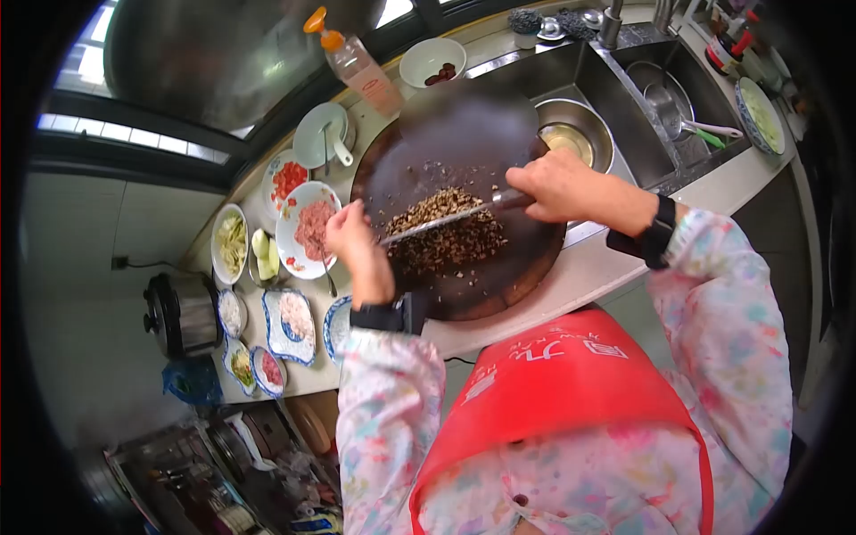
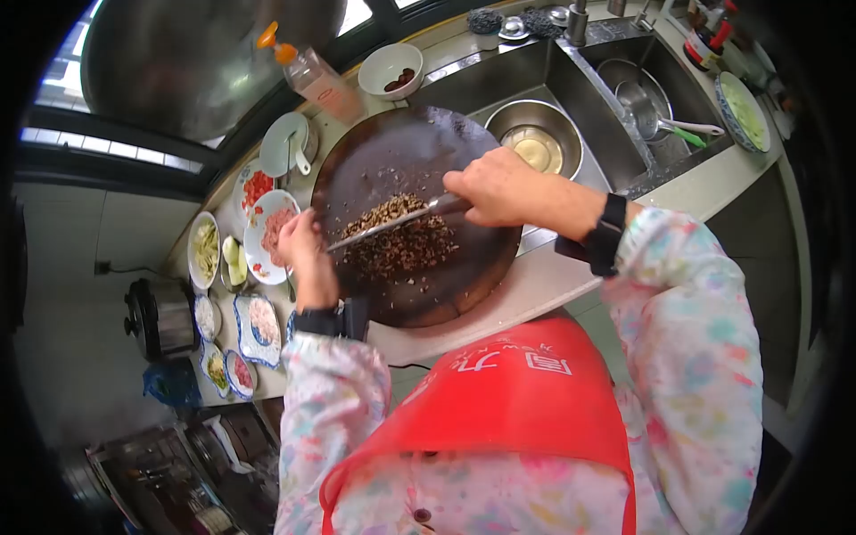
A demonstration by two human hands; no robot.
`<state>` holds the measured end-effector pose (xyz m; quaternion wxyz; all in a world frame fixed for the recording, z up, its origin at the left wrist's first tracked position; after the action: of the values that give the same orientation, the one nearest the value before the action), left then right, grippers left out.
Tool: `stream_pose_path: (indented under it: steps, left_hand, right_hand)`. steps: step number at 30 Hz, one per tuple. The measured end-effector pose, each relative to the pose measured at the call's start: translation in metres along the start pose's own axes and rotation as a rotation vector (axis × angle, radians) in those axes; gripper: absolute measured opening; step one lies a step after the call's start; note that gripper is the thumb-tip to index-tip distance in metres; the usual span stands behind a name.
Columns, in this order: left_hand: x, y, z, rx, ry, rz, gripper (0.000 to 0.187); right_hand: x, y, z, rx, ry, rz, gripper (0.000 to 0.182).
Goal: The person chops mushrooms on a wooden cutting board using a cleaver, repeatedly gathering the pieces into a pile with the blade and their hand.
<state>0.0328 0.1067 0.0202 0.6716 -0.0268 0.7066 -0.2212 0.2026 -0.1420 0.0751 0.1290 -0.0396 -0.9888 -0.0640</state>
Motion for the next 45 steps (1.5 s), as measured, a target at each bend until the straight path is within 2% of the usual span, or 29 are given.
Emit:
stream_pose_path:
  steps: [3,5,6,7,9,10,14,19,21,23,25,27,28,31,33,34,35,37,38,39,40,41,43,45]
  left_hand:
    - [0.023,-0.005,-0.014,0.032,-0.011,-0.031,0.009]
    - [0.046,-0.001,-0.029,-0.232,0.077,0.141,0.009]
    - [0.030,-0.021,-0.016,-0.243,0.155,0.199,0.009]
    - [0.021,-0.022,-0.011,-0.203,0.026,0.368,0.009]
    - [0.021,-0.008,0.000,-0.068,0.108,0.183,0.010]
    - [0.019,-0.010,0.000,-0.080,0.059,0.126,0.010]
    - [-0.008,-0.037,-0.018,-0.017,0.020,0.071,0.011]
    - [0.027,-0.047,-0.046,-0.030,0.071,0.032,0.012]
    - [0.048,-0.044,-0.055,-0.097,0.061,-0.104,0.013]
    - [0.044,-0.042,-0.055,-0.083,0.038,-0.062,0.012]
    - [0.029,-0.034,-0.044,-0.040,-0.030,-0.060,0.011]
    - [0.020,-0.030,-0.037,-0.021,-0.065,-0.055,0.010]
    - [0.022,-0.024,-0.033,-0.023,-0.065,-0.050,0.009]
    - [0.048,-0.005,-0.024,-0.018,-0.016,-0.016,0.009]
    - [0.038,-0.015,-0.021,-0.173,0.014,0.194,0.010]
    - [0.020,-0.030,-0.013,-0.173,0.063,0.247,0.011]
    - [0.018,-0.027,-0.011,-0.179,0.047,0.252,0.011]
    - [0.027,-0.008,-0.009,-0.013,-0.039,0.025,0.010]
    - [0.024,0.002,-0.017,-0.043,-0.021,0.075,0.010]
    - [0.013,-0.015,-0.018,-0.007,-0.070,-0.020,0.011]
    - [0.011,-0.024,-0.023,-0.006,-0.051,-0.035,0.010]
    - [0.012,-0.030,-0.026,-0.006,-0.035,-0.047,0.010]
    - [0.040,-0.024,-0.032,-0.115,0.069,0.078,0.009]
    - [0.047,-0.025,-0.034,-0.188,0.001,0.092,0.010]
  right_hand:
    - [0.030,-0.010,-0.001,0.066,-0.011,-0.004,0.023]
    - [0.022,-0.020,0.025,0.039,-0.040,0.073,0.022]
    - [0.010,-0.029,0.043,0.011,-0.007,0.088,0.021]
    - [0.011,-0.031,0.047,0.019,0.001,0.086,0.021]
    - [0.008,-0.027,0.040,-0.041,0.021,0.073,0.019]
    - [0.009,-0.023,0.030,-0.075,0.028,0.019,0.020]
    - [0.041,-0.039,0.001,-0.112,0.092,-0.028,0.026]
    - [0.073,-0.070,0.043,0.016,0.254,0.077,0.025]
    - [0.071,-0.067,0.050,0.046,0.241,0.086,0.023]
    - [0.069,-0.056,0.036,-0.076,0.076,0.008,0.021]
    - [0.065,-0.043,0.015,-0.085,0.056,-0.008,0.018]
    - [0.067,-0.032,0.001,-0.089,-0.045,-0.015,0.026]
    - [0.068,-0.026,-0.008,-0.112,-0.090,-0.033,0.025]
    - [0.053,-0.020,0.013,-0.080,-0.085,0.001,0.024]
    - [0.031,-0.035,0.047,-0.058,-0.063,0.038,0.021]
    - [0.027,-0.040,0.053,-0.038,-0.033,0.071,0.018]
    - [0.019,-0.037,0.051,-0.039,-0.046,0.060,0.018]
    - [0.018,-0.025,0.038,0.050,-0.019,0.079,0.021]
    - [0.024,-0.022,0.022,0.036,-0.015,0.057,0.021]
    - [0.030,-0.019,0.009,0.035,-0.019,0.057,0.021]
    - [0.039,-0.018,0.002,0.065,-0.031,0.057,0.021]
    - [0.045,-0.016,-0.001,0.093,-0.047,0.056,0.020]
    - [0.050,-0.016,0.008,0.139,-0.064,0.072,0.020]
    - [0.039,-0.030,0.038,0.100,-0.086,0.075,0.020]
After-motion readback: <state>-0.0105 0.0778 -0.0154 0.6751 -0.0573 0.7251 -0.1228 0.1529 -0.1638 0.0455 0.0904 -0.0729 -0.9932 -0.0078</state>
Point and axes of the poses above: each hand's wrist, its own y-axis towards the middle knuckle, its own z-axis out of the palm, x = y × z, the point moved 8 cm from there along y, towards the middle knuckle, and after that the axes turned 10 degrees about -z, right-handed, at the moved point
